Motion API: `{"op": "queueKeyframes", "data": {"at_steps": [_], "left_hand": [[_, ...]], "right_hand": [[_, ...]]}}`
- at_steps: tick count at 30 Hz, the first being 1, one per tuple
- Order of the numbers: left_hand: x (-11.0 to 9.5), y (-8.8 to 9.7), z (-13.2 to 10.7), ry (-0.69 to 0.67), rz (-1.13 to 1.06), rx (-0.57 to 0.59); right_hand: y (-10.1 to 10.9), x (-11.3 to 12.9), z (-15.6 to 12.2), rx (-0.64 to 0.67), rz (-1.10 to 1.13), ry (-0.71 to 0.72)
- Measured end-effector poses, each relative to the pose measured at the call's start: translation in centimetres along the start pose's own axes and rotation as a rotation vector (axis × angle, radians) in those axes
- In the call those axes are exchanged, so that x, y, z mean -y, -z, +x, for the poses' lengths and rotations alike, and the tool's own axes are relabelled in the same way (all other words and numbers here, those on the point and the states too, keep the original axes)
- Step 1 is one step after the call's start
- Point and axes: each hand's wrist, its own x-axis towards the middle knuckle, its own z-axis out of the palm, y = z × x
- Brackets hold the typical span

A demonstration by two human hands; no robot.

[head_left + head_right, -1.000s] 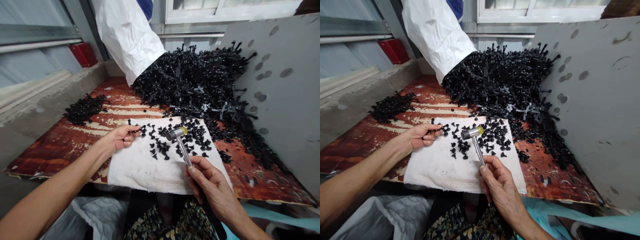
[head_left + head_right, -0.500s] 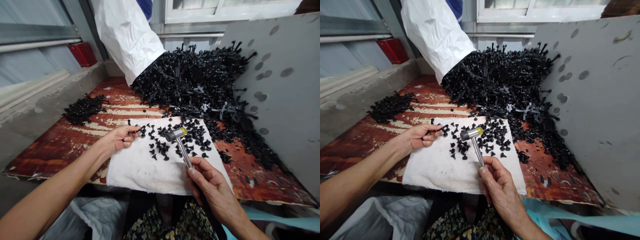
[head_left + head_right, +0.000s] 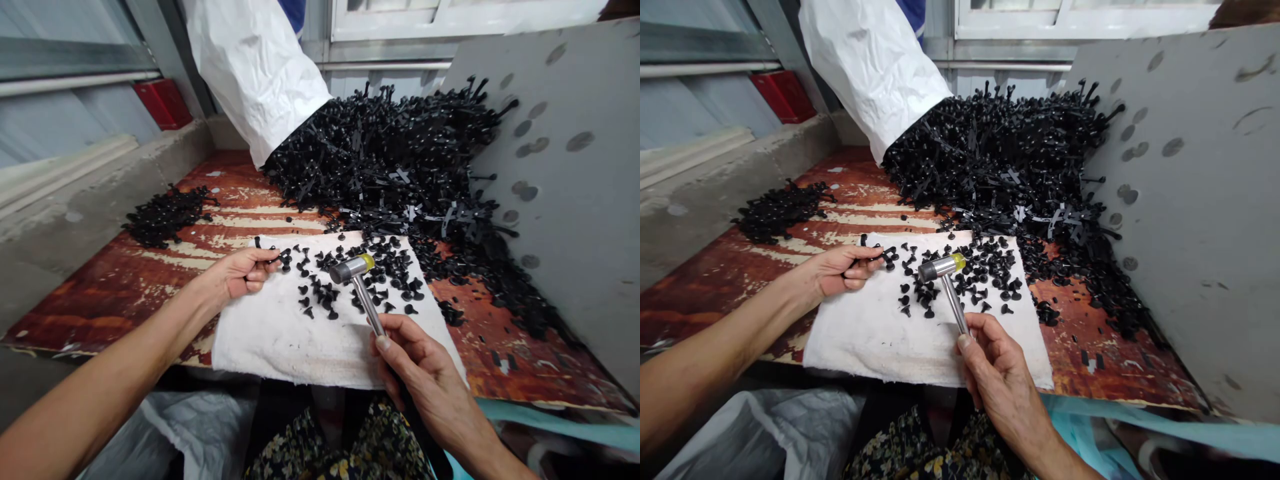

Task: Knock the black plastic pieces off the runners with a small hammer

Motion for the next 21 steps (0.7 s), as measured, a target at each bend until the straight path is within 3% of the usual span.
{"op": "queueKeyframes", "data": {"at_steps": [10, 15, 17, 21], "left_hand": [[0.1, -0.1, 0.1, -0.019, 0.061, -0.05], [0.0, 0.1, 0.3, -0.011, 0.058, -0.055], [0.0, 0.2, 0.6, -0.006, 0.051, -0.046], [0.0, 0.5, 1.0, 0.002, 0.04, -0.022]], "right_hand": [[0.0, -0.3, 0.1, 0.025, 0.007, -0.005], [0.6, 1.3, -0.2, 0.091, -0.226, 0.052], [0.8, 2.3, 0.6, 0.133, -0.435, 0.184], [0.3, 3.3, 4.5, 0.14, -0.841, 0.699]]}}
